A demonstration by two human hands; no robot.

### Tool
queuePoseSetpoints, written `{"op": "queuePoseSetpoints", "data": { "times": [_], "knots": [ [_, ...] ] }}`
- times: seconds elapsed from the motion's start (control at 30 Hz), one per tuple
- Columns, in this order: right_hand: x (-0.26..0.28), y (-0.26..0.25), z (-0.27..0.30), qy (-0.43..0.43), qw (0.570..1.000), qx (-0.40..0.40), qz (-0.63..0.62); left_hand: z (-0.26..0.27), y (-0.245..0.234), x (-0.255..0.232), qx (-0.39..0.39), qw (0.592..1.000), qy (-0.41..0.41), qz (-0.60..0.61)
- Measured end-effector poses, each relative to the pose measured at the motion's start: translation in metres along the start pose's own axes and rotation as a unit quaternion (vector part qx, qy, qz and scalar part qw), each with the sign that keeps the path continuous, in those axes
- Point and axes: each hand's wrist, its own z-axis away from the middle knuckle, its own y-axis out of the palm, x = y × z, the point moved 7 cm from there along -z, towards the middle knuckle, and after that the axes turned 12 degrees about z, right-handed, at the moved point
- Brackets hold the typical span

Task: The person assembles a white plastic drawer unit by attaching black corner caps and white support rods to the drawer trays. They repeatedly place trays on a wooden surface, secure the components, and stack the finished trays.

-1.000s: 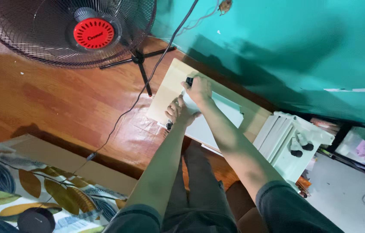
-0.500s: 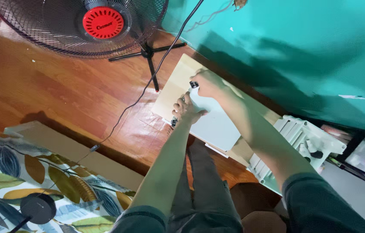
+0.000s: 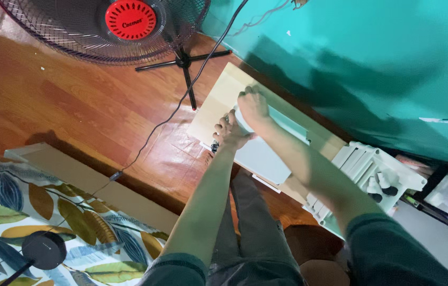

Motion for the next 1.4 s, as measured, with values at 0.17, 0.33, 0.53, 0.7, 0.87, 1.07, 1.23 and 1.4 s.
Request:
{"op": "queuePoseSetpoints", "data": {
  "times": [0.17, 0.33, 0.53, 0.7, 0.87, 1.07, 1.23, 1.4],
  "knots": [
    [-0.043, -0.040, -0.002, -0.025, 0.979, -0.022, -0.200, 0.002, -0.002, 0.000, -0.005, 1.000, -0.004, -0.001],
    [-0.064, -0.015, -0.010, 0.232, 0.931, 0.238, -0.151, 0.003, -0.005, -0.004, -0.007, 1.000, -0.002, 0.008],
    [-0.026, 0.014, -0.019, 0.212, 0.944, 0.219, -0.128, 0.006, -0.006, -0.004, -0.005, 1.000, -0.005, -0.002],
    [0.006, -0.003, -0.016, -0.057, 0.993, 0.062, -0.079, 0.004, -0.003, -0.003, 0.000, 1.000, -0.011, -0.007],
    [-0.025, -0.034, -0.015, -0.024, 0.970, -0.012, -0.242, 0.003, -0.004, -0.002, -0.008, 1.000, 0.006, -0.002],
    [-0.028, -0.008, -0.019, 0.207, 0.950, 0.171, -0.162, 0.000, -0.001, 0.001, -0.014, 1.000, 0.016, -0.005],
    [0.000, 0.016, -0.009, 0.162, 0.946, 0.258, -0.114, -0.002, 0.001, 0.001, -0.010, 0.999, 0.009, -0.033],
    [-0.008, -0.024, -0.006, -0.051, 0.998, 0.044, -0.008, 0.001, -0.001, -0.002, -0.005, 1.000, -0.002, -0.013]
  ]
}}
